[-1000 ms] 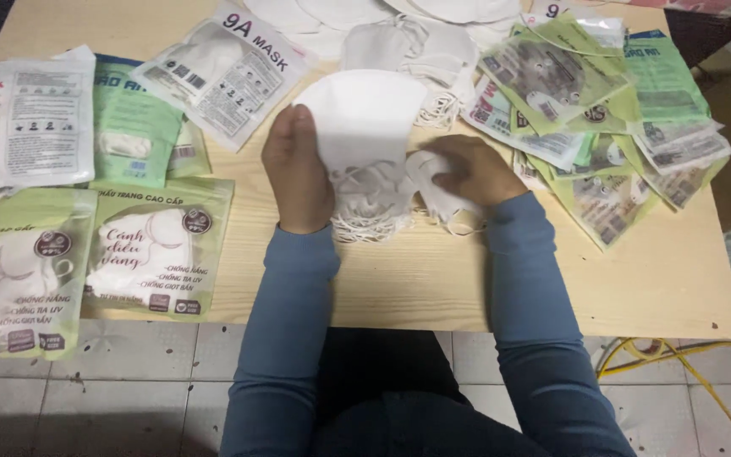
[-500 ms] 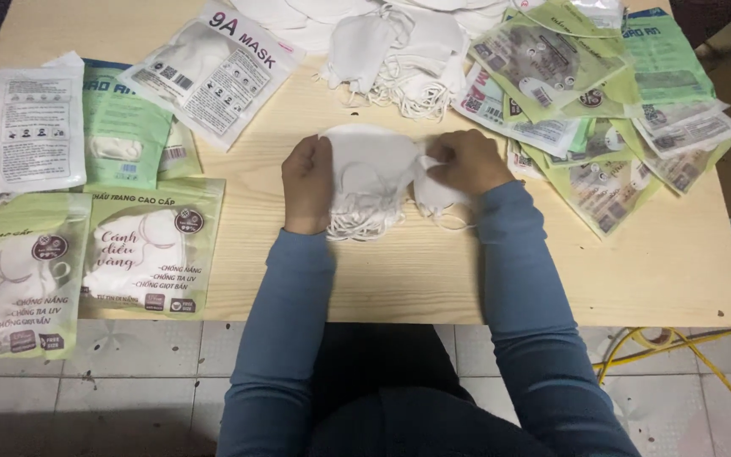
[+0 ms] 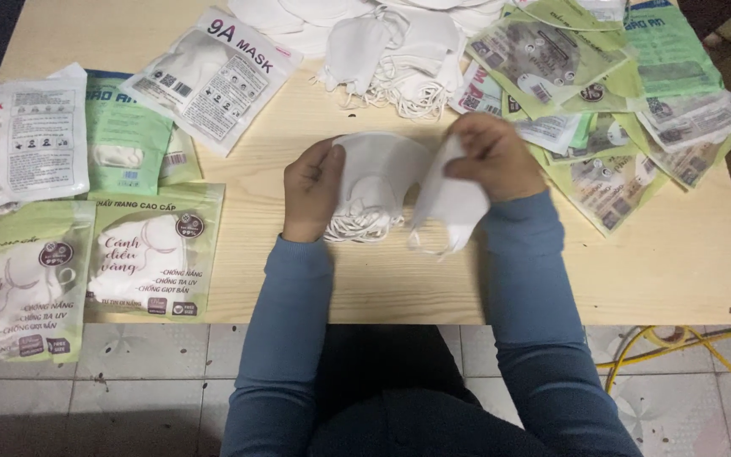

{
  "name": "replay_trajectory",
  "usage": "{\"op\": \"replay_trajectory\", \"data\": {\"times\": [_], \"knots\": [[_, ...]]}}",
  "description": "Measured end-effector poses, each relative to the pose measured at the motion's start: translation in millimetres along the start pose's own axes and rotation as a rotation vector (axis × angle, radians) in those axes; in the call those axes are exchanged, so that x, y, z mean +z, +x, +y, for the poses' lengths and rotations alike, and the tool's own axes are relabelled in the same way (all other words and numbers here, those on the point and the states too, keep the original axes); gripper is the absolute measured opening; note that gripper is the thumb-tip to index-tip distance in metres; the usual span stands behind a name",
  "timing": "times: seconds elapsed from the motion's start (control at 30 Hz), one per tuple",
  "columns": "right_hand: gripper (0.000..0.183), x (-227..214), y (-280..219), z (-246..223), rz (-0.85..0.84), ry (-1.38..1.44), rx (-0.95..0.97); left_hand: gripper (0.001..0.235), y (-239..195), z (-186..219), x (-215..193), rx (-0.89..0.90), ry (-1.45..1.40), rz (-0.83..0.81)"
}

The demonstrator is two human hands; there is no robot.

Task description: Folding and stacking face masks on a table in preparation for packaging

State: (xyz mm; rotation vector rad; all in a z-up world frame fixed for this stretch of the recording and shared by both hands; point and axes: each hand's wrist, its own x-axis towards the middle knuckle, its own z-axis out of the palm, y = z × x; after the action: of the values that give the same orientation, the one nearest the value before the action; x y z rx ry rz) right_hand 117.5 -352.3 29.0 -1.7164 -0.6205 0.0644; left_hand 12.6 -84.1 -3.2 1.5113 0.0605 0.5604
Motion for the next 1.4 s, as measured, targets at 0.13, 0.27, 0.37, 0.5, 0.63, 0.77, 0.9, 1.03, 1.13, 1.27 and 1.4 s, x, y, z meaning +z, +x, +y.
{"op": "replay_trajectory", "data": {"times": [0.13,0.27,0.37,0.5,0.63,0.77,0.9,1.03,1.13,1.27,1.4], "knots": [[0.04,44.9,0.8,-19.3,-0.157,-0.027,-0.002,0.019,-8.6,24.5,8.7,-0.012,0.001,-0.086],[0.033,55.6,3.0,-23.9,-0.155,-0.066,-0.029,0.021,-9.8,32.1,11.3,-0.003,0.005,-0.154],[0.035,58.7,2.7,-27.7,-0.162,-0.048,-0.007,0.023,-11.3,36.1,14.7,0.028,0.041,-0.186],[0.034,60.4,4.0,-11.2,-0.151,-0.068,0.049,0.022,-13.3,26.1,16.2,0.02,-0.055,-0.212],[0.032,62.1,3.0,-14.8,-0.152,-0.018,0.018,0.021,-14.4,21.1,17.5,0.001,-0.033,-0.174],[0.01,33.2,17.2,-6.3,-0.059,-0.014,-0.071,0.021,-3.4,-16.9,-15.1,-0.111,-0.108,-0.009],[0.03,10.5,21.8,33.2,-0.021,-0.406,-0.195,0.017,9.6,-12.1,-28.5,-0.165,-0.644,0.187],[0.055,22.5,23.4,84.2,-0.236,-0.707,-0.061,0.018,7.0,-2.1,-23.3,-0.23,-0.697,0.177],[0.046,21.2,17.4,92.2,-0.285,-0.906,-0.141,0.02,2.2,20.6,-3.7,-0.203,-0.657,0.162],[0.022,29.8,27.9,114.2,-0.267,-0.881,-0.084,0.019,2.9,3.3,-2.0,-0.189,-0.538,0.155],[0.021,30.2,23.2,74.3,-0.289,-0.802,-0.032,0.017,0.9,9.2,2.1,-0.187,-0.306,0.166]]}}
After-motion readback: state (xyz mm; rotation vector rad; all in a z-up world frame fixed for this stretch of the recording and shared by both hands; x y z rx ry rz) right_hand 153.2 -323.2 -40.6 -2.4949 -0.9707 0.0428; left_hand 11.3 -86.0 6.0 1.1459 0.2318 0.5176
